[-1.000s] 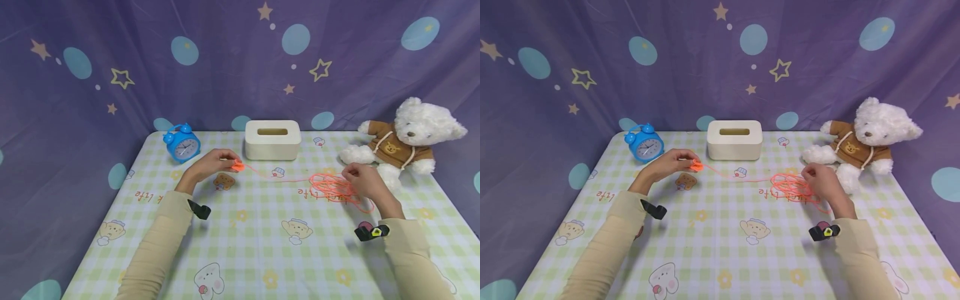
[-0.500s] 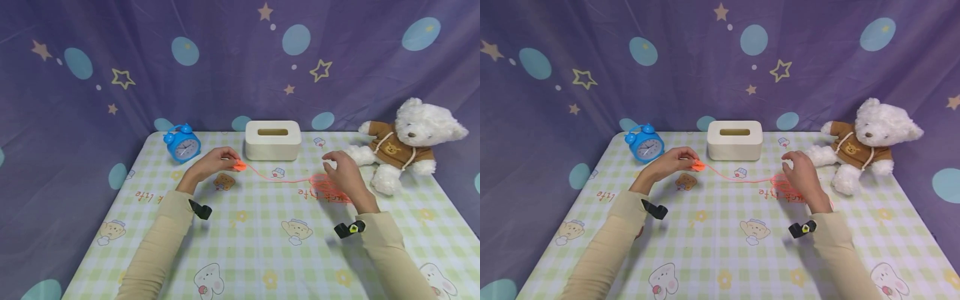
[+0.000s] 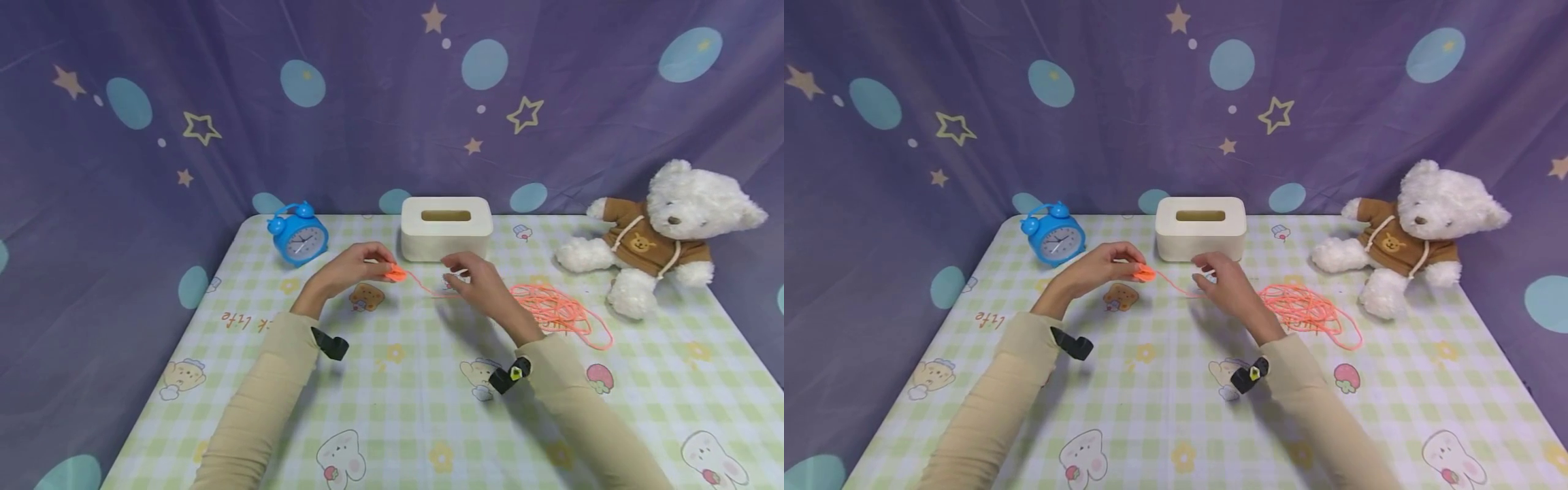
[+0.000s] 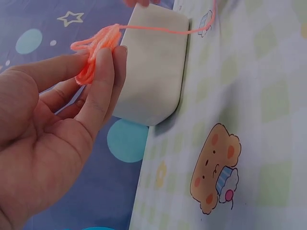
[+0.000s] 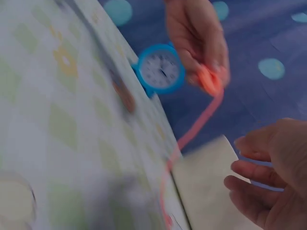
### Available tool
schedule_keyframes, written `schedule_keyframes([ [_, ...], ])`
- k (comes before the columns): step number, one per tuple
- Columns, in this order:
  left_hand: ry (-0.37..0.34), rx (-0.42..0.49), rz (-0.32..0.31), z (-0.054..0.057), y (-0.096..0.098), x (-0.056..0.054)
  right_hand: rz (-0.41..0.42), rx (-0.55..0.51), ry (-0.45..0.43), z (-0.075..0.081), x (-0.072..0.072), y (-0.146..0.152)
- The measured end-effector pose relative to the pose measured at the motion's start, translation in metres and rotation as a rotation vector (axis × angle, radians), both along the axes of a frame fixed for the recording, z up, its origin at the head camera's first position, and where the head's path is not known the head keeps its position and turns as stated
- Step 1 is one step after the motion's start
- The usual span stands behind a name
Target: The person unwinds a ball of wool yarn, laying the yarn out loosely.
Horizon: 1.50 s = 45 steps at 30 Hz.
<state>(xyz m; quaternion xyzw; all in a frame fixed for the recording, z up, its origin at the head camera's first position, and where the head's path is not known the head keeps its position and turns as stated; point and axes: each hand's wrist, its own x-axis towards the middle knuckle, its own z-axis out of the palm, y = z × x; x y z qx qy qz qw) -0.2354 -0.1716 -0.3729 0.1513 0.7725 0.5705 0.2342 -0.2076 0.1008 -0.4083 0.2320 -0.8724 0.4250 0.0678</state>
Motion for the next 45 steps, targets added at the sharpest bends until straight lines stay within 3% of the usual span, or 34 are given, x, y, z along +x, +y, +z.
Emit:
schedule_keyframes([
  [8, 0.021, -0.015, -0.011, 0.0, 0.002, 0.001, 0.118, -0.049, -0.002, -0.007, 0.0, -0.041],
  [15, 0.031, -0.029, -0.021, -0.001, 0.001, 0.003, 0.066, -0.069, -0.046, -0.007, 0.004, -0.047],
  [35, 0.005, -0.024, -0.005, 0.0, -0.004, 0.001, -0.186, -0.137, -0.037, 0.003, 0.003, 0.039],
  [45, -0.008, -0.007, -0.007, -0.002, -0.004, 0.0, -0.275, -0.179, -0.039, 0.014, 0.007, 0.06],
])
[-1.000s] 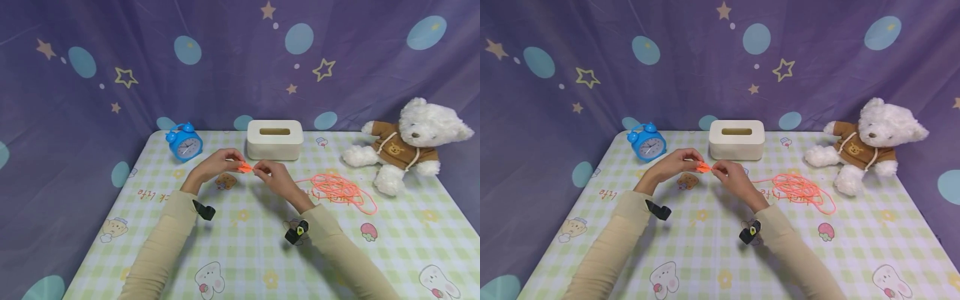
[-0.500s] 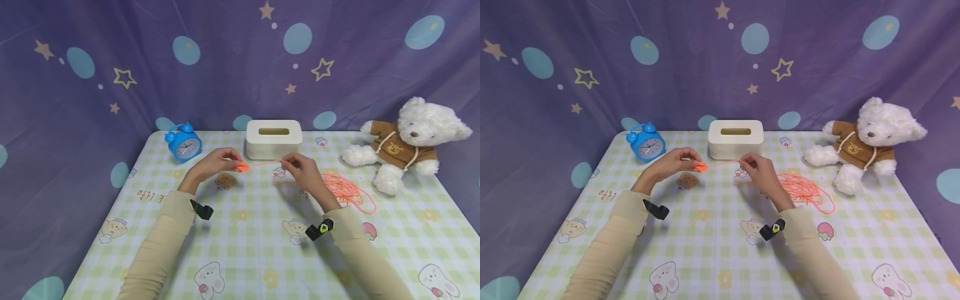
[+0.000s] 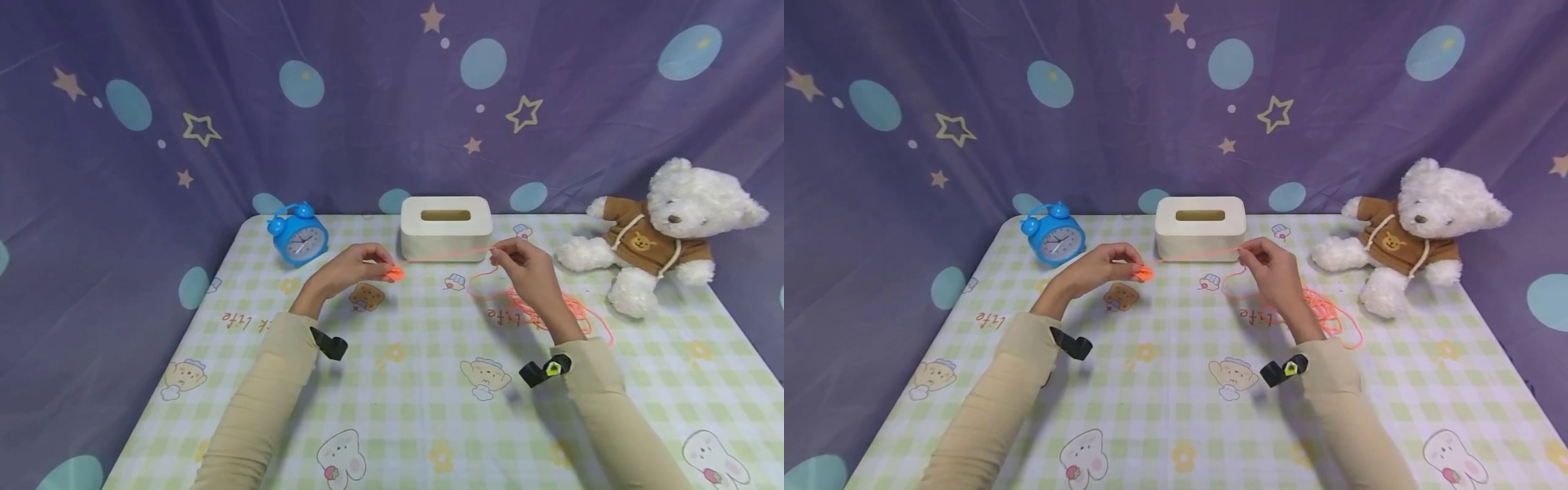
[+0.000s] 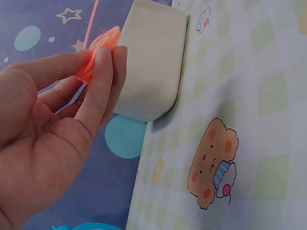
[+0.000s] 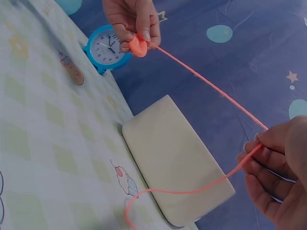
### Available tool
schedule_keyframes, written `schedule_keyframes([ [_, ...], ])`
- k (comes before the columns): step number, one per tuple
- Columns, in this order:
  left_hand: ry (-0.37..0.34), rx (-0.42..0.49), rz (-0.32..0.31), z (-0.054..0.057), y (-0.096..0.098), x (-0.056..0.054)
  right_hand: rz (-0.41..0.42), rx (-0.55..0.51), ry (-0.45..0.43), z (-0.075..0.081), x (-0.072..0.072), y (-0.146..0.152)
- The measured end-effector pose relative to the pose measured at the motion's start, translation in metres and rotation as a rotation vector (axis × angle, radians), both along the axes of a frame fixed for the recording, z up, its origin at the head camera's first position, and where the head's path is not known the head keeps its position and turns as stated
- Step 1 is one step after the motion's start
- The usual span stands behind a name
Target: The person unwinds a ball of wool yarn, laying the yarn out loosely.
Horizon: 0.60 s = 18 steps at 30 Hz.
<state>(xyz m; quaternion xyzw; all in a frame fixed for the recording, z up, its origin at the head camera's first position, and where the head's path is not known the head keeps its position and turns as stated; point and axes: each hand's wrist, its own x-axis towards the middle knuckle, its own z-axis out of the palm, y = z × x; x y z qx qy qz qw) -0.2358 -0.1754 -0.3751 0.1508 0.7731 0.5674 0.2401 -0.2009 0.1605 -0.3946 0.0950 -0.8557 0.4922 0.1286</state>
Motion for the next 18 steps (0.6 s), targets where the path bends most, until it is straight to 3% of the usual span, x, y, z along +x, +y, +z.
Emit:
schedule_keyframes([
  [11, -0.081, 0.046, 0.068, -0.001, 0.002, -0.002, -0.008, -0.052, 0.039, 0.01, 0.008, 0.001],
  [18, -0.057, 0.026, 0.095, -0.002, 0.0, -0.003, 0.014, -0.155, 0.101, 0.038, 0.026, -0.001],
])
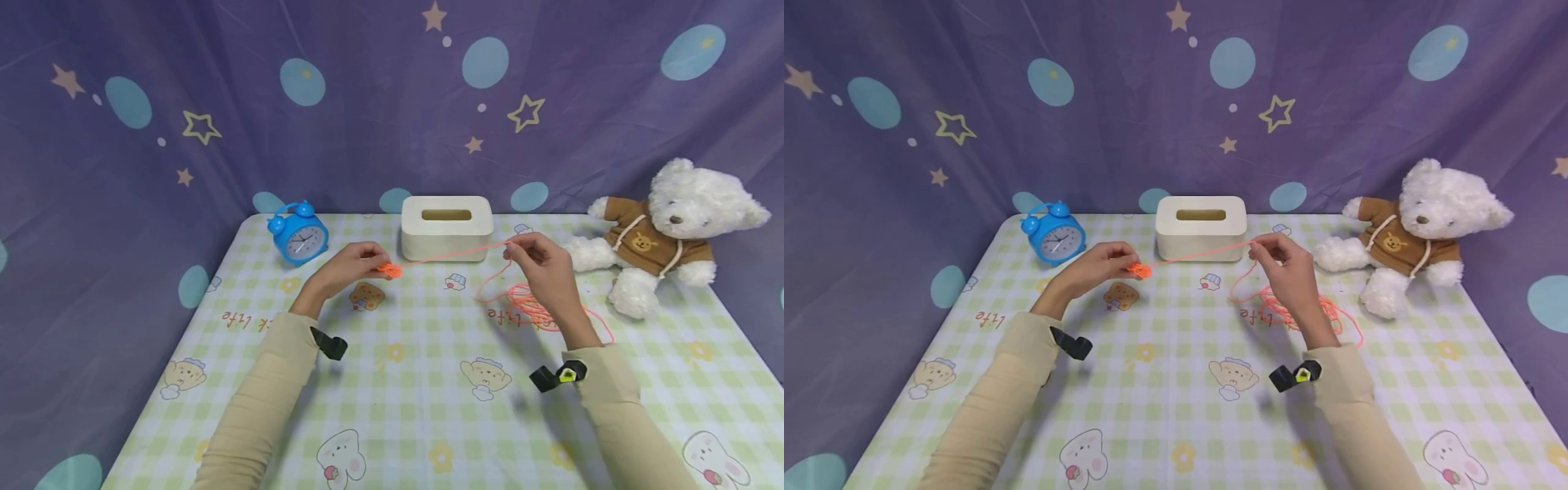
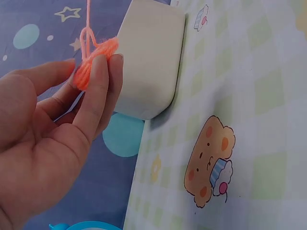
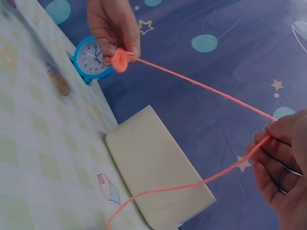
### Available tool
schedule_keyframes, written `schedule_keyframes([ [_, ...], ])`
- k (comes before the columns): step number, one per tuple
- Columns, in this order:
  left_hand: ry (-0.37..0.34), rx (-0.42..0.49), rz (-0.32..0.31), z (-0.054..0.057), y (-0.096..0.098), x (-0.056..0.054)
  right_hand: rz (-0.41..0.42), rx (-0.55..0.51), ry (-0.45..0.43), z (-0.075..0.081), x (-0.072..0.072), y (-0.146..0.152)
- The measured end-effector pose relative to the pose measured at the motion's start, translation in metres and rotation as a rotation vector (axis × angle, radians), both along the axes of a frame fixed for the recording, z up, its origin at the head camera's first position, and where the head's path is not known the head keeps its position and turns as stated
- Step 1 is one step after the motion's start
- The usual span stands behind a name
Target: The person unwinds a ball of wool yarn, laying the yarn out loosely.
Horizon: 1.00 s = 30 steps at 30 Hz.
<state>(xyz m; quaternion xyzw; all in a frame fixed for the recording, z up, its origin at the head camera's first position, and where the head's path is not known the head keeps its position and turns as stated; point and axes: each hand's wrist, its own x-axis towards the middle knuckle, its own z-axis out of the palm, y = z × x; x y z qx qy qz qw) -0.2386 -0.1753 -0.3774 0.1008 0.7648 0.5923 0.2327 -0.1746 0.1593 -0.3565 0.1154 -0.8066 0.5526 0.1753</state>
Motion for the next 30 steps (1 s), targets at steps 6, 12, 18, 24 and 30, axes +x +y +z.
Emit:
schedule_keyframes([
  [6, 0.043, -0.037, -0.013, -0.001, -0.001, 0.0, -0.031, -0.059, 0.017, 0.007, 0.004, 0.008],
  [12, 0.045, -0.052, -0.005, -0.002, -0.002, -0.001, -0.092, -0.095, 0.017, 0.008, 0.003, 0.022],
  [18, 0.049, -0.059, -0.003, -0.004, -0.004, -0.003, -0.173, -0.151, 0.036, 0.006, 0.0, 0.039],
  [24, 0.058, -0.059, -0.011, -0.003, -0.006, -0.003, -0.266, -0.137, 0.047, 0.003, -0.001, 0.056],
  [30, 0.084, -0.068, -0.029, -0.003, -0.007, -0.003, -0.339, -0.142, 0.063, -0.007, -0.006, 0.071],
])
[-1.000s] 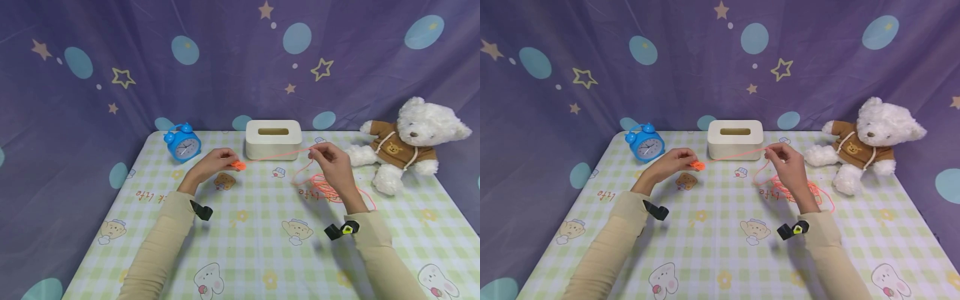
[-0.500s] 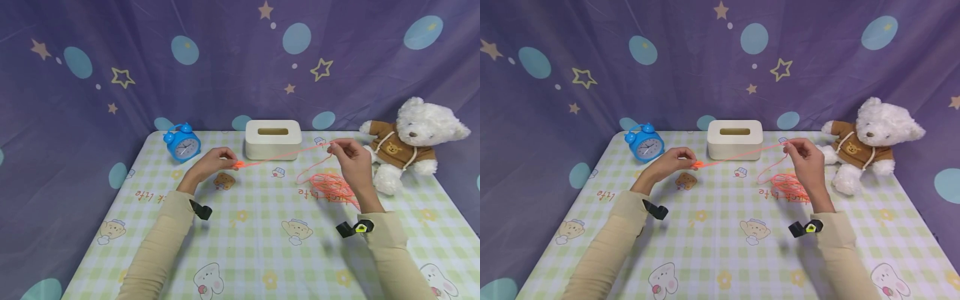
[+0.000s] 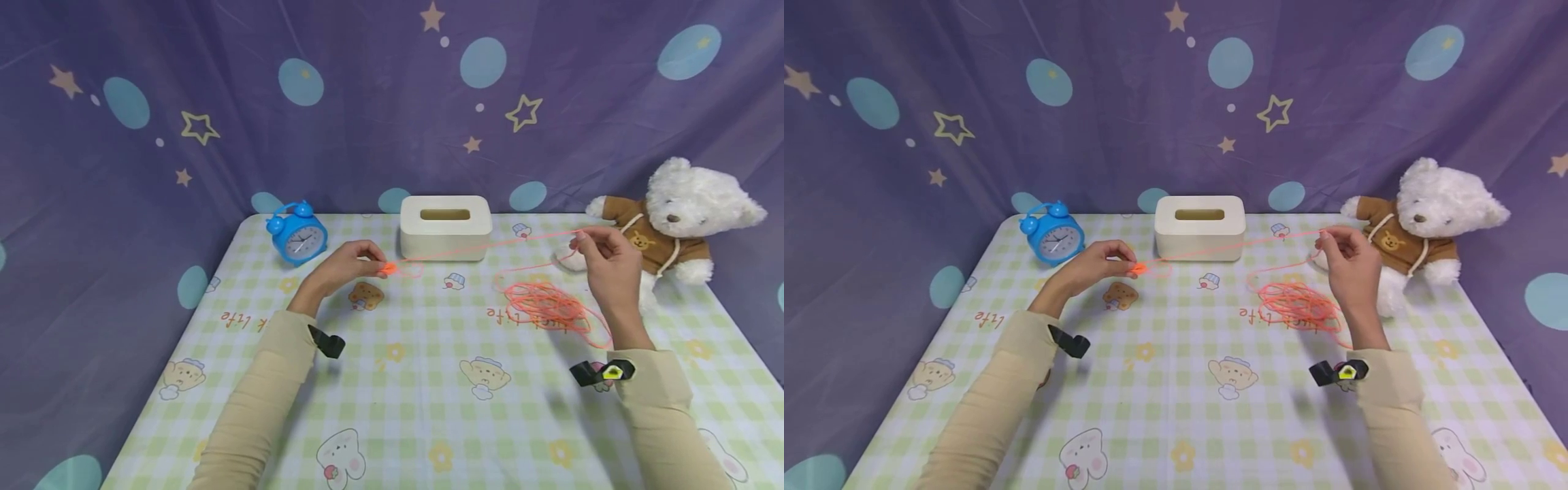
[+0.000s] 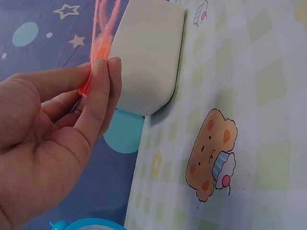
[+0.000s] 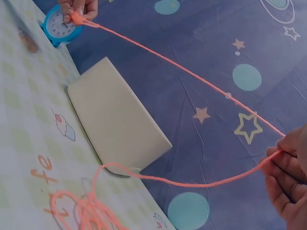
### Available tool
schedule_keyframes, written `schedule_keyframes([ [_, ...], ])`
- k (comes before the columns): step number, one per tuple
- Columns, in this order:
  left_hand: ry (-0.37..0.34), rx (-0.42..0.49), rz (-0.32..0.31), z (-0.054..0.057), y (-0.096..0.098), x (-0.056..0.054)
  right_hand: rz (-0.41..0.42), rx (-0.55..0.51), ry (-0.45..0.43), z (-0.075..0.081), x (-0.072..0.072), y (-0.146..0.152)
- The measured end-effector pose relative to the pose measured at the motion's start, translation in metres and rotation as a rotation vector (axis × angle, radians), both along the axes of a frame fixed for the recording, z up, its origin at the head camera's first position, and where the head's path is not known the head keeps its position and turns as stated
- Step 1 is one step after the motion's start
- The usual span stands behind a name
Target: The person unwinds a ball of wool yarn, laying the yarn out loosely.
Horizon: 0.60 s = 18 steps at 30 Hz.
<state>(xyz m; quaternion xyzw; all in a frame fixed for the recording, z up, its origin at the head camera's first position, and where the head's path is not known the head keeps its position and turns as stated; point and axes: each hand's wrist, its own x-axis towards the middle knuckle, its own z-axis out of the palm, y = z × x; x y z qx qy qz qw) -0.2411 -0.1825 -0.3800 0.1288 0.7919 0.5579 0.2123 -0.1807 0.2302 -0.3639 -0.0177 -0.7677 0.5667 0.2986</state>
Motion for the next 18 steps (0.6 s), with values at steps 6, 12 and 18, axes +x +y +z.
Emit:
schedule_keyframes([
  [6, 0.005, -0.009, -0.011, 0.002, 0.0, 0.0, -0.056, -0.044, 0.039, -0.01, -0.01, 0.013],
  [12, 0.002, -0.043, 0.001, 0.003, 0.0, 0.001, -0.075, -0.088, 0.068, -0.012, -0.012, 0.019],
  [18, 0.0, -0.053, 0.03, 0.004, -0.002, 0.002, -0.063, -0.148, 0.096, -0.007, -0.008, 0.021],
])
